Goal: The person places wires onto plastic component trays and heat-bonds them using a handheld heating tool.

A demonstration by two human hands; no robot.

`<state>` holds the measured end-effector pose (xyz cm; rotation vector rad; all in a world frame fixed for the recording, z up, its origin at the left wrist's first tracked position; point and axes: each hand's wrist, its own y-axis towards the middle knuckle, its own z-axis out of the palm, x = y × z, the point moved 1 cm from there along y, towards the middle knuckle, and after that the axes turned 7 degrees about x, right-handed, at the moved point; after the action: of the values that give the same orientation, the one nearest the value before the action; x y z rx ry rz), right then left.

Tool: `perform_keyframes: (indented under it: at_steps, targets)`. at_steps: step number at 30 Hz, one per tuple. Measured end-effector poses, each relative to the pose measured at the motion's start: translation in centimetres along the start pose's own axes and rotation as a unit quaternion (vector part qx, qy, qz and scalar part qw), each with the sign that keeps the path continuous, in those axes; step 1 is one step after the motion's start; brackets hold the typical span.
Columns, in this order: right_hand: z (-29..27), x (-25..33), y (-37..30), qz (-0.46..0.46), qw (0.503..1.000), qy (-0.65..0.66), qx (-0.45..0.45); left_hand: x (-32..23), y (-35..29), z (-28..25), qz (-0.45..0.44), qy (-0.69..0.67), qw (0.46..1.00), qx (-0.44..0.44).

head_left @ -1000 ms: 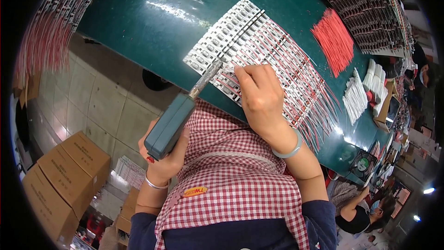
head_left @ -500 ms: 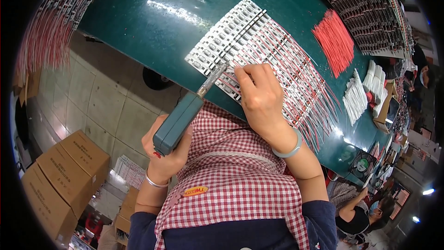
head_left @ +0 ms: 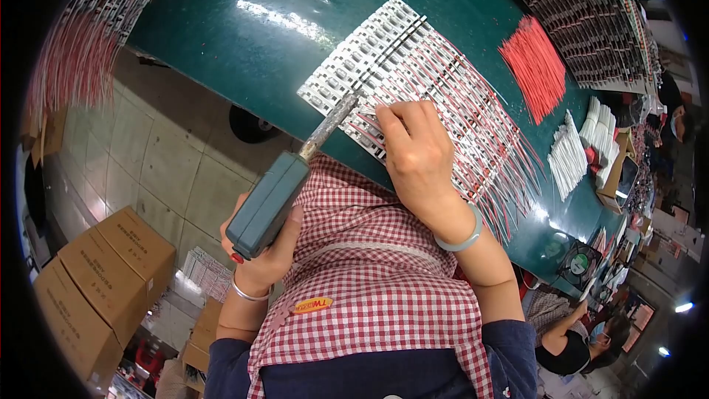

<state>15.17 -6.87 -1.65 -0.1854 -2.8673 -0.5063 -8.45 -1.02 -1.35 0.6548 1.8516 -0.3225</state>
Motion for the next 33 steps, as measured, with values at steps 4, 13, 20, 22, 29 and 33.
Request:
perform_keyframes:
  at_steps: [4, 13, 20, 22, 29, 33]
  targets:
    - [-0.3, 0.5, -0.4, -0.002, 1.0, 0.021, -0.015, -0.1, 0.0, -0.1, 0.008, 0.003, 1.0, 0.005]
    - [0.2, 0.7, -0.5, 0.004, 0.999, 0.027, -0.023, -0.5, 0.2, -0.3, -0.002, 0.023, 0.999, 0.03]
    - [0.2, 1.1, -0.2, 0.025, 0.999, 0.014, -0.021, -0.7, 0.3, -0.2, 0.008, 0.053, 0.997, 0.046]
    - [0.2, 1.1, -0.2, 0.023, 1.0, 0.01, -0.017, -0.7, 0.4, -0.1, 0.015, 0.052, 0.997, 0.046]
    - [0.2, 1.0, -0.2, 0.017, 1.0, 0.004, -0.004, -1.1, 0.7, -0.1, -0.003, 0.061, 0.997, 0.051]
    - [0.3, 1.0, -0.2, 0.02, 1.0, 0.004, -0.002, -0.3, 0.0, -0.3, 0.0, 0.036, 0.999, 0.033]
